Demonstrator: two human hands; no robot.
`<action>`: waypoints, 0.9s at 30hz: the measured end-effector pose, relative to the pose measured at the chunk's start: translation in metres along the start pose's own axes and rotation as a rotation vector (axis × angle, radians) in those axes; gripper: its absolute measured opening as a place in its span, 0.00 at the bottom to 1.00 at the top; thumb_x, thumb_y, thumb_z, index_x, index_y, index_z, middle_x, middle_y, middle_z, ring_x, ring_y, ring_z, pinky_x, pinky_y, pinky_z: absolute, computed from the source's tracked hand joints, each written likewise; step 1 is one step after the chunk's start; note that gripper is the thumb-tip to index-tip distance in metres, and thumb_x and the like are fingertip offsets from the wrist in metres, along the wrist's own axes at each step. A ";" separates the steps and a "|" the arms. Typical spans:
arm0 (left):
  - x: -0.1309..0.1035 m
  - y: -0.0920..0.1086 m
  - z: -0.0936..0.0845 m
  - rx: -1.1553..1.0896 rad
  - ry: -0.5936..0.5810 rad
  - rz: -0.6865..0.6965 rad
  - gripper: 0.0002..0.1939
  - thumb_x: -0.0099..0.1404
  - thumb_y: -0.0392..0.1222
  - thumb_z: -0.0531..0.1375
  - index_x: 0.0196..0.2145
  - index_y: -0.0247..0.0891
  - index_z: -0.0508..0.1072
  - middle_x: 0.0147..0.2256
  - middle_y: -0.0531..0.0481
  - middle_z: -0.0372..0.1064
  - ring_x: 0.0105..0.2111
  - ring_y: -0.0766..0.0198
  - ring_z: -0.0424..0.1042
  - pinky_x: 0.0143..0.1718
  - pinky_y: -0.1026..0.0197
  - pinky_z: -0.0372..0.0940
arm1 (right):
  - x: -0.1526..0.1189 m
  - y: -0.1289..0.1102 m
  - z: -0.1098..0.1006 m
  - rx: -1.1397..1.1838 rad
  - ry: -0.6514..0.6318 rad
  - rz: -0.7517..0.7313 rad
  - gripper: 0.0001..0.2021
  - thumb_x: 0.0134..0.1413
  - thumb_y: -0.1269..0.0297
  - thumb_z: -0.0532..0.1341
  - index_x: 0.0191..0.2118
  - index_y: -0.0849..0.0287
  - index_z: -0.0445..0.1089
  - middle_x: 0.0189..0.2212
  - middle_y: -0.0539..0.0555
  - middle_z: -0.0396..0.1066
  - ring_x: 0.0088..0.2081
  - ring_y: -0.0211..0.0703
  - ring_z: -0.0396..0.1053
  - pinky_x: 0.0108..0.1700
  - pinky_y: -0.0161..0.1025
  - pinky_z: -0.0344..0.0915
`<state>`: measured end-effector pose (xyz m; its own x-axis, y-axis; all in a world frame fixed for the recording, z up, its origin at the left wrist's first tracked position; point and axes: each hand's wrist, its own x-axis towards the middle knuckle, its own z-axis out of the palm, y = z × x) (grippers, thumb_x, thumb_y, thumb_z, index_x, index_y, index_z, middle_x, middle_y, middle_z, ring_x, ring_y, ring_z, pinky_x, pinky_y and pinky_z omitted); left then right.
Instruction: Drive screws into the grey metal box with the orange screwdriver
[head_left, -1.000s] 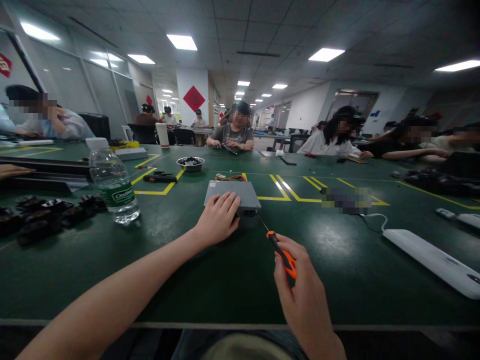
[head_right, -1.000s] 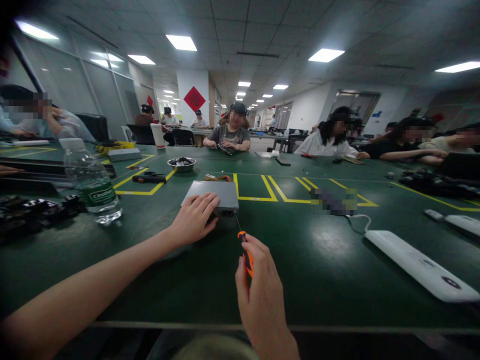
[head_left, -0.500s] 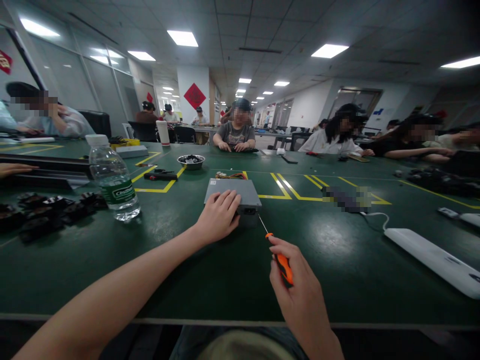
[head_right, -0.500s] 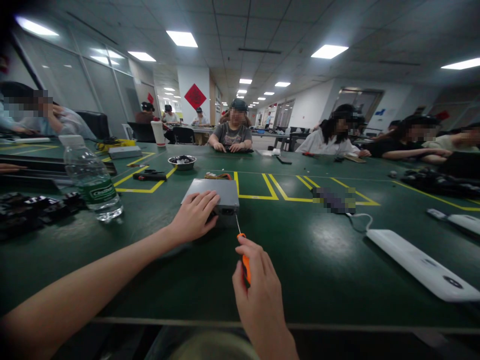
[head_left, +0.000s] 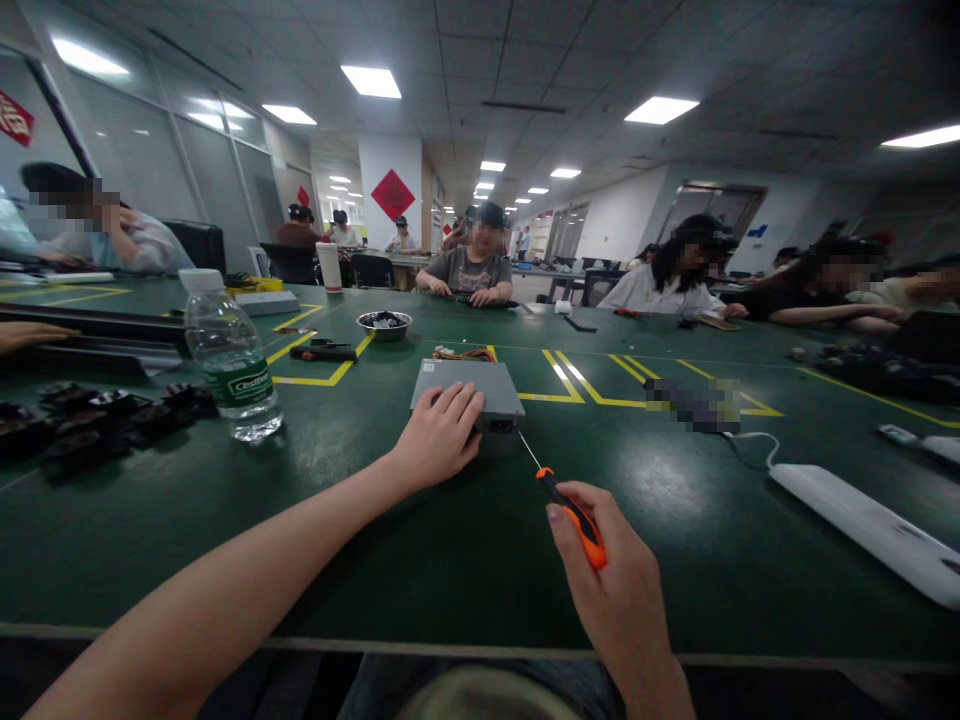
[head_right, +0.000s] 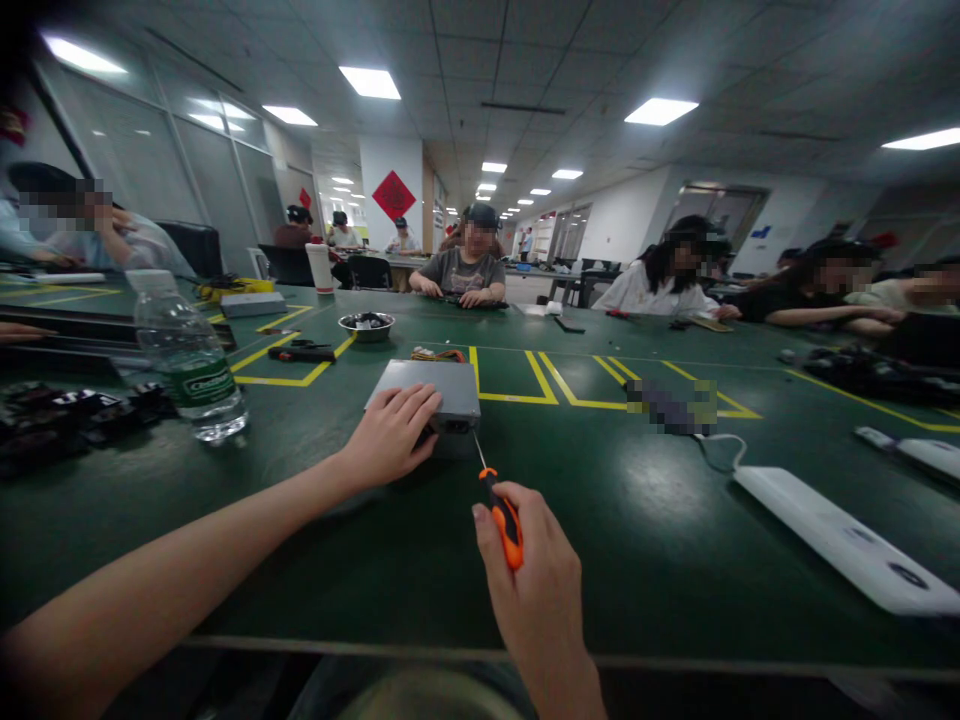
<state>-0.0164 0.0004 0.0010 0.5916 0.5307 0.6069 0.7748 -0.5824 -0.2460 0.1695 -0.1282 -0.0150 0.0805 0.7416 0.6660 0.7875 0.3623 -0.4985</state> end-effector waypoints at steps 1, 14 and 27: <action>0.000 0.000 0.000 0.002 -0.001 0.002 0.24 0.64 0.44 0.50 0.55 0.31 0.60 0.56 0.36 0.59 0.55 0.49 0.58 0.52 0.48 0.54 | 0.000 0.001 -0.001 -0.012 -0.030 0.025 0.11 0.59 0.56 0.51 0.41 0.56 0.63 0.31 0.51 0.71 0.30 0.40 0.71 0.32 0.36 0.68; 0.000 0.000 0.000 0.012 0.008 0.001 0.24 0.63 0.44 0.51 0.55 0.32 0.60 0.55 0.36 0.59 0.55 0.49 0.59 0.51 0.48 0.54 | 0.000 0.006 -0.004 -0.080 0.042 -0.107 0.07 0.56 0.64 0.53 0.38 0.57 0.65 0.30 0.51 0.69 0.30 0.39 0.70 0.33 0.36 0.67; 0.001 0.001 -0.001 0.011 0.007 0.007 0.23 0.64 0.43 0.51 0.55 0.31 0.61 0.55 0.36 0.60 0.55 0.49 0.59 0.51 0.48 0.55 | -0.002 0.004 -0.004 -0.053 0.121 -0.118 0.07 0.56 0.64 0.55 0.39 0.56 0.65 0.31 0.51 0.71 0.31 0.39 0.70 0.35 0.36 0.67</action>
<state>-0.0156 -0.0006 0.0023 0.5953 0.5225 0.6104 0.7732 -0.5790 -0.2585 0.1748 -0.1304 -0.0163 0.0558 0.6208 0.7820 0.8268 0.4103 -0.3847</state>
